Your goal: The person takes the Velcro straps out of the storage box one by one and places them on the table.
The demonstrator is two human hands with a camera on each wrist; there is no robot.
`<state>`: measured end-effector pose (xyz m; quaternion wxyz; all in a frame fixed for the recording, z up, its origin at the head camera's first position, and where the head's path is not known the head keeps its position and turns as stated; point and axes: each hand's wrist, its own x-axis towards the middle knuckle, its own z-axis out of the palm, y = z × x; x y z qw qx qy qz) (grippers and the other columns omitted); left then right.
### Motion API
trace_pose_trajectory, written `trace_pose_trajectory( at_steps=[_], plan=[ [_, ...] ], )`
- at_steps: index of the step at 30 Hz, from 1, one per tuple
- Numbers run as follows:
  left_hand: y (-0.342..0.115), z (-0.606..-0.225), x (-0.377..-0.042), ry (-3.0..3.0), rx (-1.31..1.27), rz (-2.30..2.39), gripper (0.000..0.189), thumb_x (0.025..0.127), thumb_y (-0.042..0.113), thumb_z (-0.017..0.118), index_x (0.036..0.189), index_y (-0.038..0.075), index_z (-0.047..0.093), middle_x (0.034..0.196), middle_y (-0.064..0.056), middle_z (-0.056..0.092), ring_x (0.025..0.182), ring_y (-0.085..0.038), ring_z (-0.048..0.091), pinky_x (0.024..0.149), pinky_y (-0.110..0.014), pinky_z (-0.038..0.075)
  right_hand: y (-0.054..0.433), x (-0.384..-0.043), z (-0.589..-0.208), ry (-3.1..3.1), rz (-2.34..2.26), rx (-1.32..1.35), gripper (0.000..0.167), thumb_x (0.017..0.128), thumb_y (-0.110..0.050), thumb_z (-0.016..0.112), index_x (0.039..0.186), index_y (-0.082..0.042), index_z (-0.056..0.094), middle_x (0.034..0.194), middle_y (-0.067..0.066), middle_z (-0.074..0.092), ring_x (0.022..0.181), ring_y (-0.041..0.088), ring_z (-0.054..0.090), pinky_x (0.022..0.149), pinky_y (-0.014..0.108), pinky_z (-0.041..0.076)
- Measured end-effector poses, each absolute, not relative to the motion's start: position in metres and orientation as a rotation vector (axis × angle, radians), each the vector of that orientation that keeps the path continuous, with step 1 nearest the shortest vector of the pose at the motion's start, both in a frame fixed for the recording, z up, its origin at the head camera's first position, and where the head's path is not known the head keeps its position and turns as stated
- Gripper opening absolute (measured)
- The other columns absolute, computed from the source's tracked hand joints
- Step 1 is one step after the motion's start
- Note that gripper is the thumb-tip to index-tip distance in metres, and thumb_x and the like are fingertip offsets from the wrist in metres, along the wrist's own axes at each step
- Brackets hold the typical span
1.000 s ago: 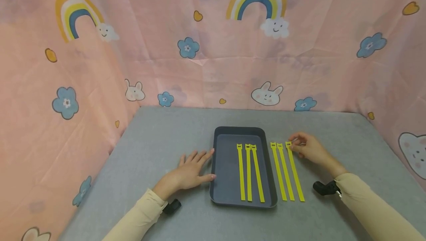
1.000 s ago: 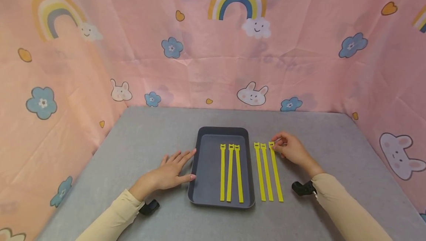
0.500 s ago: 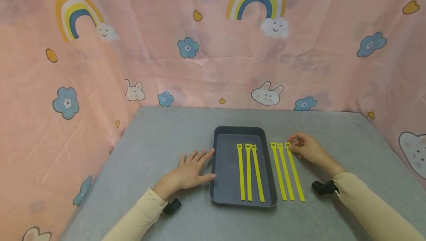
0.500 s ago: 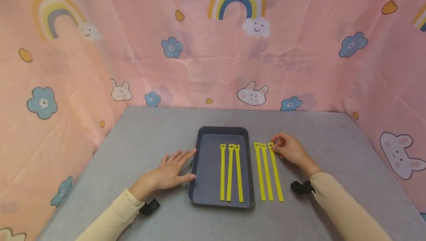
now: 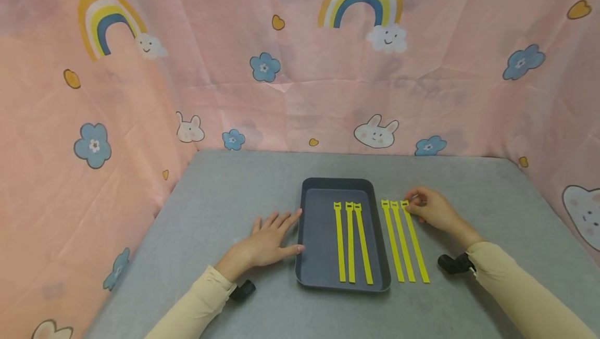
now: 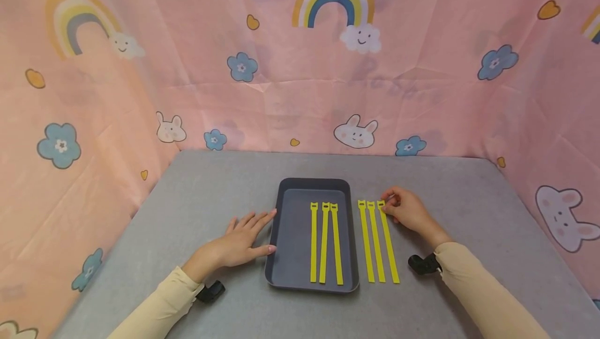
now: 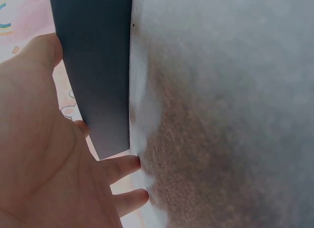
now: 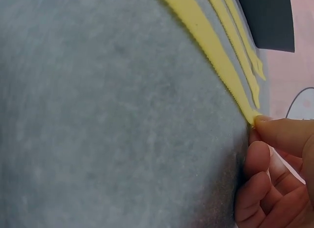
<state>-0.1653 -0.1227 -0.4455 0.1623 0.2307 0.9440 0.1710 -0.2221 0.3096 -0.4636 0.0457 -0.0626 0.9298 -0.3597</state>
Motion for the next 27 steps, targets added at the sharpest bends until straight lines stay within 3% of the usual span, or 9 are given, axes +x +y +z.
trace_pose_trajectory(
  at_steps=[27],
  plan=[
    [-0.1235,-0.4459,-0.1641,2.699,0.676,0.503,0.084,0.094,0.065,0.05,0.16,0.034,0.007,0.167,-0.008,0.021,0.154,-0.041,0.013,0.116,-0.072,0.006,0.3044,-0.2214,-0.4651,2.875,-1.065,-0.193,0.026,0.095,-0.012,0.064,0.116,0.003,0.058,0.085,0.012,0.064,0.061,0.011,0.054,0.054,0.027,0.048]
  ],
)
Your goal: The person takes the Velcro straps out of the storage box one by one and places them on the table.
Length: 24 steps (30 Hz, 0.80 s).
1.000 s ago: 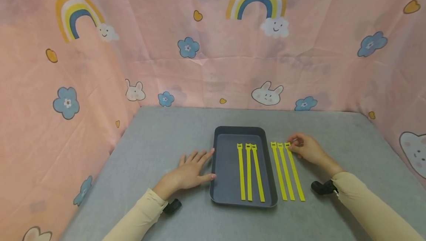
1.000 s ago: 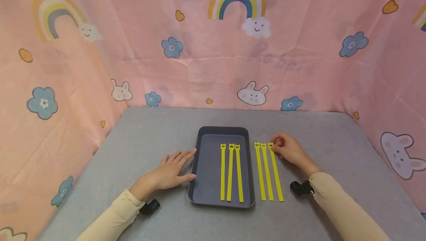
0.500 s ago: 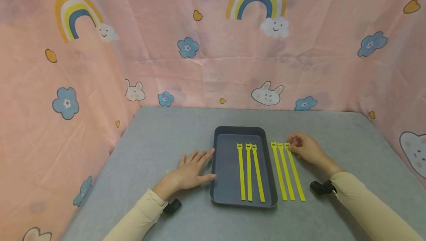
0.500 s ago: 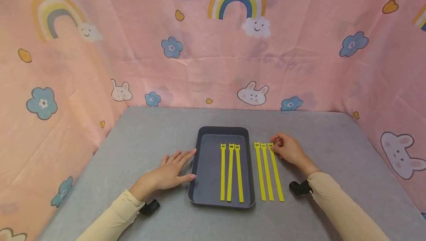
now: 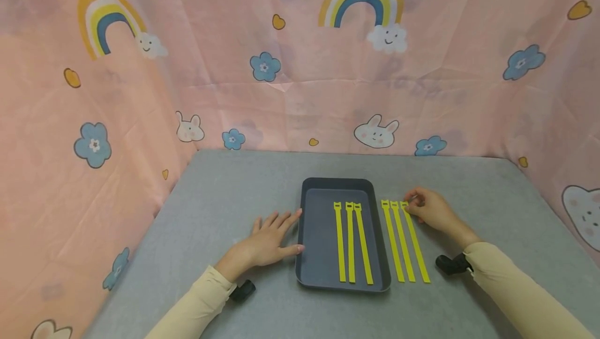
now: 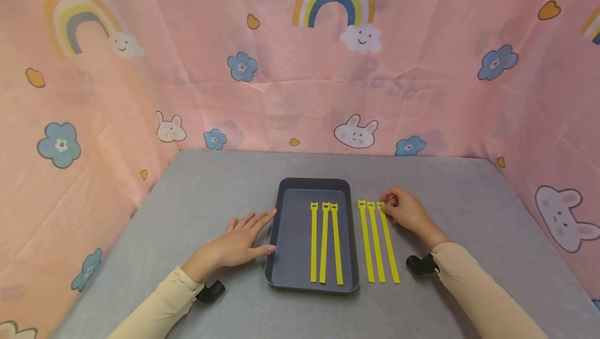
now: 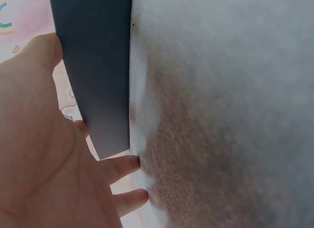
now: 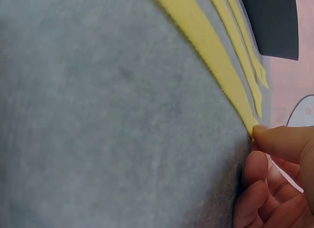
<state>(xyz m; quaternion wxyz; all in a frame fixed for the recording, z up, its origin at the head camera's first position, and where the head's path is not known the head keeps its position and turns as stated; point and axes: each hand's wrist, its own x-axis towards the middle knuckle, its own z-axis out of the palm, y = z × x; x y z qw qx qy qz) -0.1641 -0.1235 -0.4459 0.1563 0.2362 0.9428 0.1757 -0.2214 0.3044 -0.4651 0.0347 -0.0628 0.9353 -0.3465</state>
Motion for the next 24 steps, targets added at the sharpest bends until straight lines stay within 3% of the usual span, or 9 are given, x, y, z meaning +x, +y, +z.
trace_pose_trajectory(
  at_steps=[24],
  plan=[
    [-0.1236,-0.4473,-0.1655,2.704,0.672,0.5,0.084,0.094,0.066,0.048,0.16,0.035,0.006,0.167,-0.008,0.02,0.154,-0.041,0.013,0.116,-0.072,0.006,0.3046,-0.2245,-0.4645,2.895,-1.073,-0.162,0.024,0.094,-0.01,0.062,0.114,0.002,0.059,0.086,0.012,0.063,0.063,0.013,0.055,0.054,0.027,0.048]
  ],
)
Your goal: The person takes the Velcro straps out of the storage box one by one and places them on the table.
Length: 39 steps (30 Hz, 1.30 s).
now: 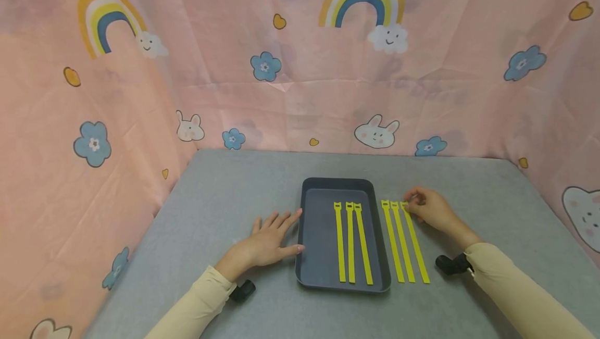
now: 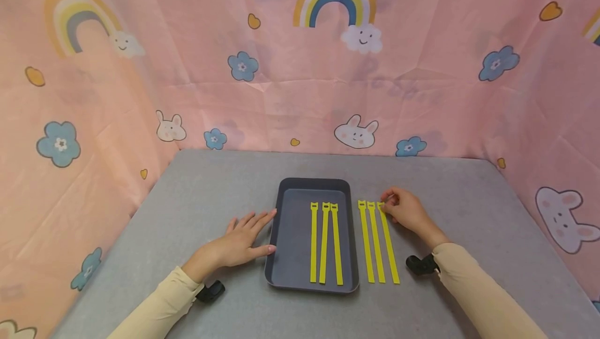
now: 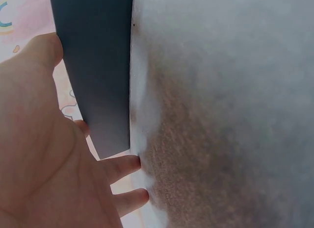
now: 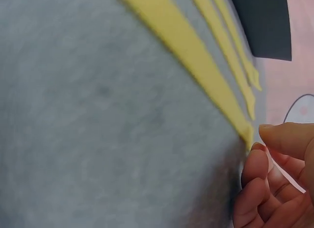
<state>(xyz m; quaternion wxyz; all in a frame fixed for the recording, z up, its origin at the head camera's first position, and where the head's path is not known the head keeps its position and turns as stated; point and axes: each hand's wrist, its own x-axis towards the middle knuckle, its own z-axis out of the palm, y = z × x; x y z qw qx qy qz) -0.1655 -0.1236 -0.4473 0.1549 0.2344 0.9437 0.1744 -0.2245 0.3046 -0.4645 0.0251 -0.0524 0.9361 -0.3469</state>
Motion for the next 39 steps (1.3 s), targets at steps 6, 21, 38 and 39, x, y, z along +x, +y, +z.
trace_pose_trajectory(
  at_steps=[6,21,38,39],
  plan=[
    [-0.124,-0.448,-0.166,2.695,0.671,0.508,0.084,0.094,0.066,0.048,0.16,0.035,0.006,0.167,-0.008,0.02,0.154,-0.041,0.012,0.116,-0.072,0.006,0.296,-0.222,-0.454,2.907,-1.083,-0.172,0.028,0.096,-0.015,0.062,0.119,0.001,0.059,0.095,0.016,0.063,0.071,0.017,0.059,0.057,0.027,0.05],
    [-0.123,-0.448,-0.166,2.696,0.669,0.508,0.085,0.094,0.067,0.048,0.16,0.036,0.005,0.167,-0.007,0.02,0.154,-0.04,0.012,0.116,-0.072,0.006,0.266,-0.215,-0.43,2.897,-1.192,-0.248,0.031,0.097,-0.016,0.063,0.124,0.001,0.058,0.104,0.022,0.063,0.069,0.021,0.059,0.056,0.027,0.05],
    [-0.123,-0.449,-0.166,2.704,0.66,0.507,0.085,0.093,0.068,0.048,0.16,0.037,0.005,0.167,-0.006,0.02,0.155,-0.04,0.011,0.116,-0.072,0.006,0.227,-0.21,-0.413,2.848,-1.261,-0.3,0.031,0.097,-0.016,0.062,0.125,-0.003,0.058,0.103,0.017,0.062,0.063,0.021,0.055,0.054,0.029,0.049],
    [-0.123,-0.449,-0.166,2.707,0.662,0.506,0.085,0.093,0.068,0.048,0.16,0.037,0.005,0.167,-0.006,0.02,0.155,-0.04,0.011,0.116,-0.072,0.007,0.224,-0.21,-0.413,2.843,-1.262,-0.296,0.032,0.097,-0.017,0.063,0.126,-0.003,0.058,0.103,0.017,0.062,0.062,0.02,0.055,0.053,0.029,0.049]
  ],
)
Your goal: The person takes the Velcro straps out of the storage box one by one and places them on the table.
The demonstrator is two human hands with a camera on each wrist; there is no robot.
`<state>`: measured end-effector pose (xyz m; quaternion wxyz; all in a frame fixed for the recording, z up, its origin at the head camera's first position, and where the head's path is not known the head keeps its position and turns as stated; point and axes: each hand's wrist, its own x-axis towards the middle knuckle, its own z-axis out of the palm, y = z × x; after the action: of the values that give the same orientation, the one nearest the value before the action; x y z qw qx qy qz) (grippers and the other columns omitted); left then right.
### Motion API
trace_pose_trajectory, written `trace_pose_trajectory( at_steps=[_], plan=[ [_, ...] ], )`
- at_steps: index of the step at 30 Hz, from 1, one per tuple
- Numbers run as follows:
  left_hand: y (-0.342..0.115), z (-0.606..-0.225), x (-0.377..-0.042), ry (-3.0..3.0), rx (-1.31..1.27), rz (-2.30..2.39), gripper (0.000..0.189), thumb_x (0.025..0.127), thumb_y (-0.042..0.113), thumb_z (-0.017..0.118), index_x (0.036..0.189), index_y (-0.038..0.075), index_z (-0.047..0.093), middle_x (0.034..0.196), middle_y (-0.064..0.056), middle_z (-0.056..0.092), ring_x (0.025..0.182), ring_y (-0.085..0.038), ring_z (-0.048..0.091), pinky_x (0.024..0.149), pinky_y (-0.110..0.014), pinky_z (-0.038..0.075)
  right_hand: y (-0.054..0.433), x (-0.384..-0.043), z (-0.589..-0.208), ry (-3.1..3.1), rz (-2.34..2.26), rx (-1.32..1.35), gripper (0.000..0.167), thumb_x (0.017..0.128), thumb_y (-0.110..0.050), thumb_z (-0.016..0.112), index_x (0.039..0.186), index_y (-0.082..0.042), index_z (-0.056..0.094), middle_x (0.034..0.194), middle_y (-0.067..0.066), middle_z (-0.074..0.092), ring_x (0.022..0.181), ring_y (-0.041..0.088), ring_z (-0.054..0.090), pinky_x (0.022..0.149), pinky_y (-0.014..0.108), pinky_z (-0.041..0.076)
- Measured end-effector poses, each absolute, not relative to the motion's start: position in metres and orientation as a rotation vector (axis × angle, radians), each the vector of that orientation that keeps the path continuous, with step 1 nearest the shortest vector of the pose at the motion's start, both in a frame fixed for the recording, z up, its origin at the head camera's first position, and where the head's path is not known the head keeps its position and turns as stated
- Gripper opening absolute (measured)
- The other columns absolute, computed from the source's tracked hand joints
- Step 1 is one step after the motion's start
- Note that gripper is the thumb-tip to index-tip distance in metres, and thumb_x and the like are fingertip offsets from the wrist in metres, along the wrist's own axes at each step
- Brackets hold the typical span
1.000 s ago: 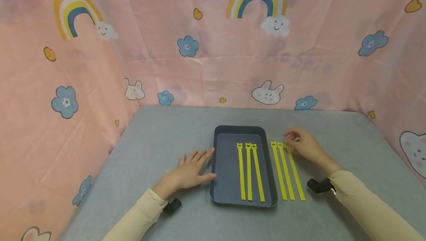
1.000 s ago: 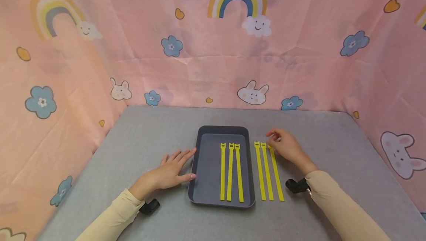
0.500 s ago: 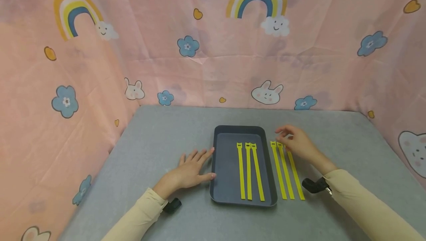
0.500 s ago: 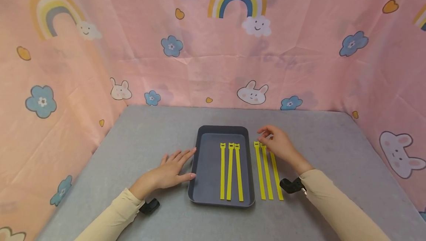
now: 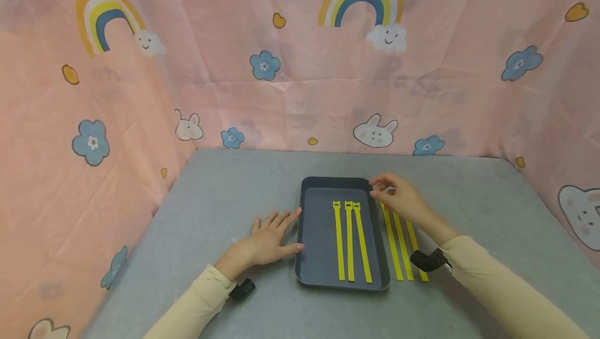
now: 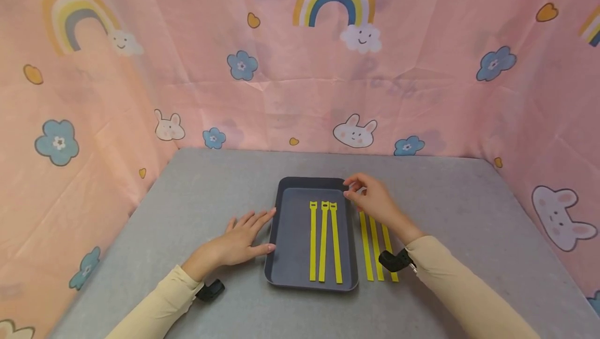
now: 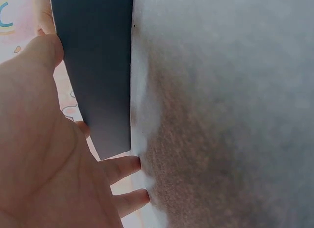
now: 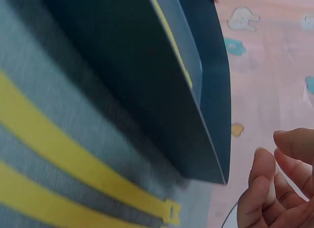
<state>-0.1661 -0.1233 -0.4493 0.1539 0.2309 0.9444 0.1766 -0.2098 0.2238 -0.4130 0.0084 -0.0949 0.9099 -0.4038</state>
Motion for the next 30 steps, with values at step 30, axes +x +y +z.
trace_pose_trajectory(
  at_steps=[30],
  plan=[
    [-0.124,-0.452,-0.166,2.703,0.675,0.52,0.087,0.092,0.072,0.045,0.159,0.039,0.002,0.167,-0.008,0.02,0.154,-0.04,0.012,0.116,-0.073,0.003,0.162,-0.215,-0.43,2.677,-1.328,-0.284,0.029,0.094,-0.009,0.065,0.12,0.002,0.06,0.091,0.021,0.07,0.057,0.029,0.06,0.053,0.031,0.049]
  ],
)
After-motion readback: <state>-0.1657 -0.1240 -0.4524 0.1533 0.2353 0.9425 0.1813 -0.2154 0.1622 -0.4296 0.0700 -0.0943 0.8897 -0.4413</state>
